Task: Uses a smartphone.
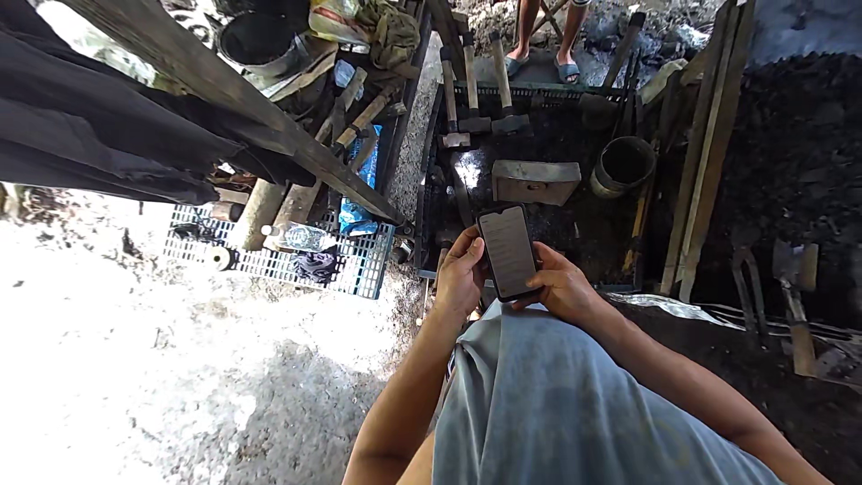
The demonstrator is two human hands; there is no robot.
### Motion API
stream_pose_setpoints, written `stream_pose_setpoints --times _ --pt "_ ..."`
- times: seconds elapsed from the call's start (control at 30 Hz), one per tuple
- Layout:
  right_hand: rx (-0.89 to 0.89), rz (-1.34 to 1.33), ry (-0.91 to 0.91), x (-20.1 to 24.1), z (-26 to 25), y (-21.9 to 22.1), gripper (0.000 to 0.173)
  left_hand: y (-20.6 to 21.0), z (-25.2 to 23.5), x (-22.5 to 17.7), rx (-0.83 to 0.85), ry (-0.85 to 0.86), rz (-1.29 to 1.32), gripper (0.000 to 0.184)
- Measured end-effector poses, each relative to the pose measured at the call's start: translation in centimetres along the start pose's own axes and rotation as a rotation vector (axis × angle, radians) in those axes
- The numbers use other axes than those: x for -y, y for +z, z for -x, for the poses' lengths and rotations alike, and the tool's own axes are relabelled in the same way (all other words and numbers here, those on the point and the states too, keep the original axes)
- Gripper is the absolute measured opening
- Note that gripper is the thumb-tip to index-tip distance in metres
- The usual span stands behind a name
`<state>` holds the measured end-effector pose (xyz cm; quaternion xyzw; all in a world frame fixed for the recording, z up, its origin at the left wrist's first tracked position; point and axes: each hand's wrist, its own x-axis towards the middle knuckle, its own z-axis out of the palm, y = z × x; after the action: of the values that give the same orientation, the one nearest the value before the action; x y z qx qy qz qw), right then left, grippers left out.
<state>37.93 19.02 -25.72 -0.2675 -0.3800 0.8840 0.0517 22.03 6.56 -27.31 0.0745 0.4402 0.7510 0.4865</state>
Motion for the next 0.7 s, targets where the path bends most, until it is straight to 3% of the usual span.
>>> stream_pose_setpoints --times 0.13,0.37,0.7 --pt "-0.014 0.037 -0.006 0.08 -0.1 -0.07 0.064 -0.01 -0.23 0.1 -0.01 0.003 0.005 0.029" --pt "0.078 0.219 -0.042 -0.01 -0.4 -0.24 0.1 -0.31 -0.57 -0.07 -0.01 0.015 -0.013 0.029" --pt "0.075 0.289 -0.049 0.27 -0.41 0.22 0.105 -0.17 -0.37 -0.53 -0.003 0.009 0.003 0.029"
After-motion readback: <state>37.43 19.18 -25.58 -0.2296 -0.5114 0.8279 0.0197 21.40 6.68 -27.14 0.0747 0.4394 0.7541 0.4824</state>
